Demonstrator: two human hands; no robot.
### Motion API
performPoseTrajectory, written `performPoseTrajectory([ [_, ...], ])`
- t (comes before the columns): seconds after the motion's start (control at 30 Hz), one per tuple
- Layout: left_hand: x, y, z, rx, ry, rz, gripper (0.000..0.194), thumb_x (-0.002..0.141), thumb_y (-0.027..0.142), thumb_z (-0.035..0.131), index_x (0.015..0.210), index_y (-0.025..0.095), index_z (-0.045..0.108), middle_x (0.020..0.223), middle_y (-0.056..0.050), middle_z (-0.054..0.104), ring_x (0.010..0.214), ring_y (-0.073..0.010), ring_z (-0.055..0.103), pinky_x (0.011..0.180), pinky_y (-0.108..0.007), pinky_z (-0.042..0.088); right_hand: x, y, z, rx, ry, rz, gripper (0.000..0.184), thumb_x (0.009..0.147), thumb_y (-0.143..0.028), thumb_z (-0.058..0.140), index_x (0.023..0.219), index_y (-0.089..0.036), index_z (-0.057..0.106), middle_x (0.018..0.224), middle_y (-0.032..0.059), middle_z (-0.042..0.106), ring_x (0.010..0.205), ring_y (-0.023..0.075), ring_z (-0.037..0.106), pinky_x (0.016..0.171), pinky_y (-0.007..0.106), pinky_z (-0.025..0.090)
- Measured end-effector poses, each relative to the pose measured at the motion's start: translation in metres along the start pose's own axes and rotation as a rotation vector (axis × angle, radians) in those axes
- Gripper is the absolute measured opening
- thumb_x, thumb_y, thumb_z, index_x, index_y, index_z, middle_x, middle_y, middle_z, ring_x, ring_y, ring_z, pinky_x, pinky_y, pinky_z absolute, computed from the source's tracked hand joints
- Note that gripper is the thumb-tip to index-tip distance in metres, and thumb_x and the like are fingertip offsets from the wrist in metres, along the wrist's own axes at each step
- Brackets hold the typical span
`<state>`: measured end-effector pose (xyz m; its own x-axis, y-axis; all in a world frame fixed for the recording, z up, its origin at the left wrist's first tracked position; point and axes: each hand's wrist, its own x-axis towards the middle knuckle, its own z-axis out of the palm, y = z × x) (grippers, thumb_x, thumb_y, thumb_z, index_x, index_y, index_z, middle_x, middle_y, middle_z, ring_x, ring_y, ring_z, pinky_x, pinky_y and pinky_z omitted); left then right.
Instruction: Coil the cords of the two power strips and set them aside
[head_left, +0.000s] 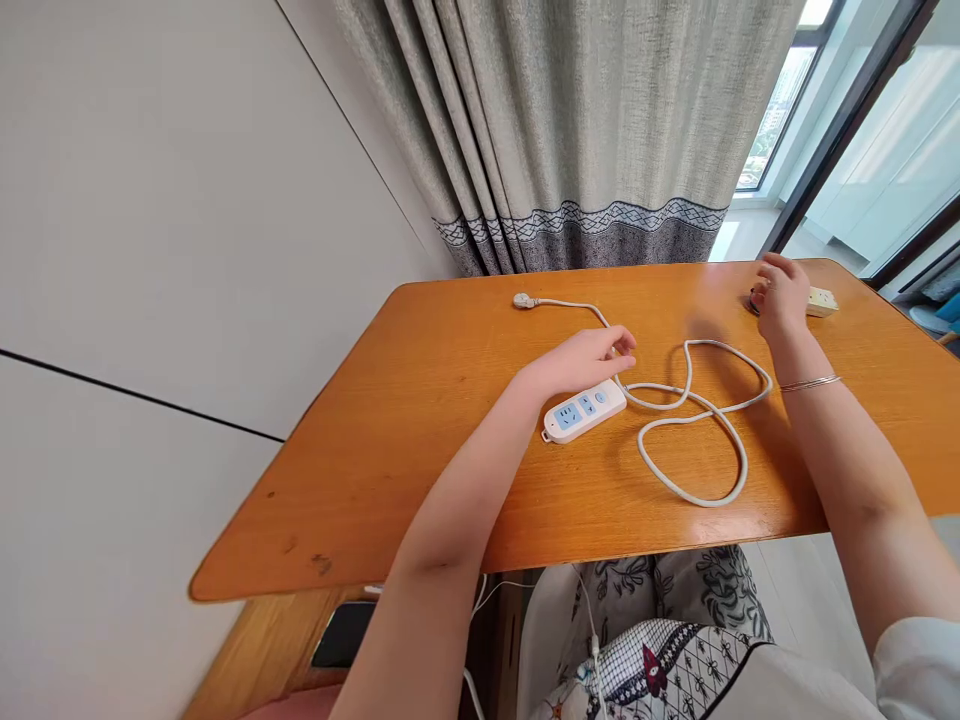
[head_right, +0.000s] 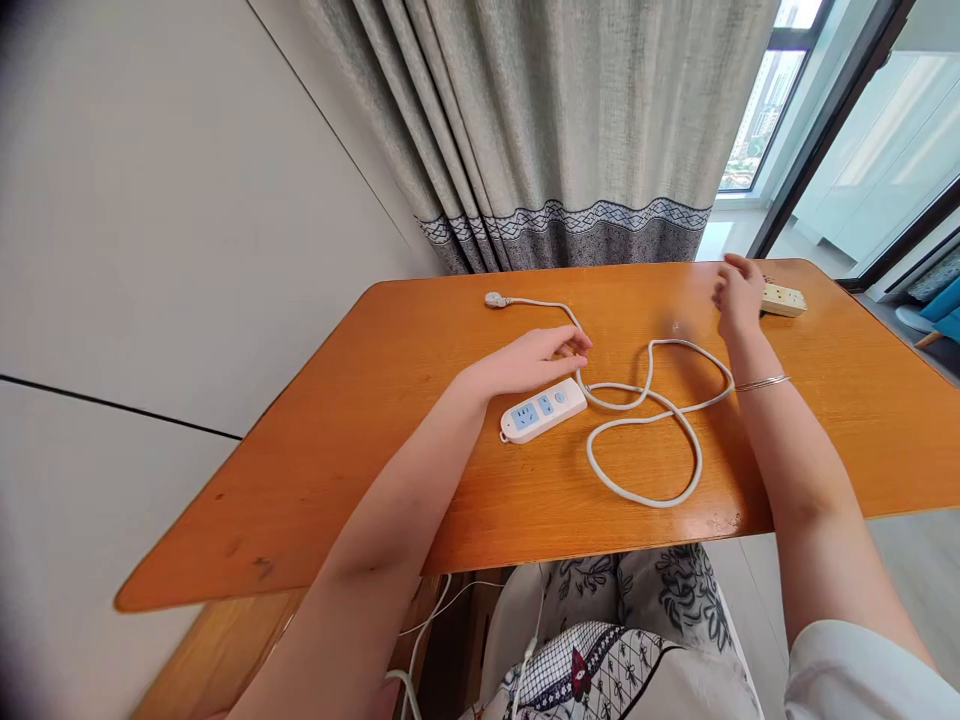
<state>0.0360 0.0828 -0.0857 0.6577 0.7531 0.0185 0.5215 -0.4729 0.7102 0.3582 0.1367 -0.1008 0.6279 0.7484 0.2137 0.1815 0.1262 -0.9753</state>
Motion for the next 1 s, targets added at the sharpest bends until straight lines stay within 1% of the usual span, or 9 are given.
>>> performPoseTrajectory([
  [0.07, 0.005, 0.006, 0.004, 0.251, -0.092, -0.011, 0.022, 0.093, 0.030, 0.057, 0.111, 0.020, 0.065, 0.119, -0.012, 0.074, 0.108, -0.0284, 0.069, 0.093, -0.040, 0.050, -0.025, -0.022, 0.022, 0.085, -0.143, -0.037, 0.010, 0.082, -0.018, 0.060, 0.091, -0.022, 0.061, 0.077, -0.0040, 0.053, 0.055, 0.0082, 0.043, 0.055, 0.022, 0.038],
  [0.2, 0.003, 0.011, 0.015, 0.553, -0.237, -0.018, 0.026, 0.091, 0.034, 0.061, 0.111, 0.017, 0.067, 0.123, -0.015, 0.072, 0.114, -0.0332, 0.067, 0.094, -0.042, 0.050, -0.079, -0.060, 0.046, 0.064, -0.606, -0.268, 0.016, 0.085, -0.033, 0.069, 0.097, -0.022, 0.070, 0.078, -0.0016, 0.063, 0.061, 0.0108, 0.052, 0.062, 0.025, 0.046],
  [0.33, -0.005, 0.007, 0.019, 0.634, -0.212, -0.071, 0.037, 0.088, 0.039, 0.065, 0.116, 0.015, 0.066, 0.123, -0.018, 0.069, 0.114, -0.0363, 0.068, 0.091, -0.043, 0.052, -0.112, -0.077, 0.042, -0.450, -0.990, -0.483, 0.026, 0.089, -0.041, 0.068, 0.104, -0.020, 0.073, 0.089, 0.0038, 0.073, 0.074, 0.0179, 0.065, 0.072, 0.030, 0.049],
  [0.5, -0.004, -0.001, 0.029, 0.605, -0.205, -0.130, 0.059, 0.081, 0.048, 0.072, 0.127, 0.013, 0.060, 0.127, -0.021, 0.066, 0.114, -0.0398, 0.068, 0.087, -0.044, 0.054, -0.135, -0.071, 0.044, -1.153, -1.343, -0.521, 0.032, 0.082, -0.040, 0.079, 0.108, -0.022, 0.075, 0.103, 0.0072, 0.079, 0.091, 0.0269, 0.073, 0.071, 0.031, 0.047],
  [0.6, -0.003, -0.003, 0.032, 0.590, -0.201, -0.134, 0.059, 0.080, 0.040, 0.071, 0.130, 0.013, 0.055, 0.124, -0.021, 0.069, 0.113, -0.0395, 0.069, 0.085, -0.043, 0.054, -0.149, -0.064, 0.055, -1.398, -1.347, -0.526, 0.033, 0.078, -0.032, 0.081, 0.108, -0.020, 0.075, 0.103, 0.0117, 0.079, 0.094, 0.0314, 0.075, 0.065, 0.031, 0.045],
  [0.7, -0.007, -0.003, 0.025, 0.579, -0.210, -0.173, 0.069, 0.079, 0.032, 0.068, 0.140, 0.013, 0.044, 0.116, -0.018, 0.073, 0.106, -0.0376, 0.072, 0.080, -0.041, 0.053, -0.151, -0.064, 0.057, -1.455, -1.274, -0.546, 0.027, 0.083, -0.022, 0.070, 0.110, -0.019, 0.074, 0.103, 0.0138, 0.079, 0.096, 0.0323, 0.075, 0.066, 0.032, 0.046],
  [0.8, -0.012, -0.003, 0.010, 0.620, -0.221, -0.247, 0.075, 0.079, 0.030, 0.066, 0.146, 0.013, 0.038, 0.113, -0.017, 0.074, 0.102, -0.0356, 0.072, 0.077, -0.040, 0.053, -0.137, -0.068, 0.047, -1.300, -1.048, -0.558, 0.034, 0.090, -0.022, 0.059, 0.123, -0.020, 0.069, 0.108, 0.0106, 0.079, 0.098, 0.0307, 0.075, 0.072, 0.034, 0.048],
  [0.9, -0.014, -0.005, 0.000, 0.684, -0.268, -0.274, 0.062, 0.080, 0.028, 0.065, 0.138, 0.014, 0.049, 0.118, -0.017, 0.073, 0.104, -0.0348, 0.072, 0.081, -0.040, 0.054, -0.118, -0.072, 0.036, -1.141, -0.741, -0.593, 0.037, 0.097, -0.021, 0.048, 0.130, -0.019, 0.065, 0.118, 0.0107, 0.077, 0.106, 0.0311, 0.072, 0.078, 0.036, 0.048],
  [1.0, -0.011, -0.009, 0.004, 0.753, -0.321, -0.259, 0.047, 0.081, 0.026, 0.066, 0.126, 0.014, 0.061, 0.125, -0.018, 0.071, 0.112, -0.0351, 0.069, 0.088, -0.042, 0.054, -0.104, -0.070, 0.030, -1.042, -0.593, -0.615, 0.034, 0.100, -0.022, 0.046, 0.126, -0.018, 0.067, 0.122, 0.0119, 0.076, 0.110, 0.0322, 0.071, 0.080, 0.038, 0.049],
])
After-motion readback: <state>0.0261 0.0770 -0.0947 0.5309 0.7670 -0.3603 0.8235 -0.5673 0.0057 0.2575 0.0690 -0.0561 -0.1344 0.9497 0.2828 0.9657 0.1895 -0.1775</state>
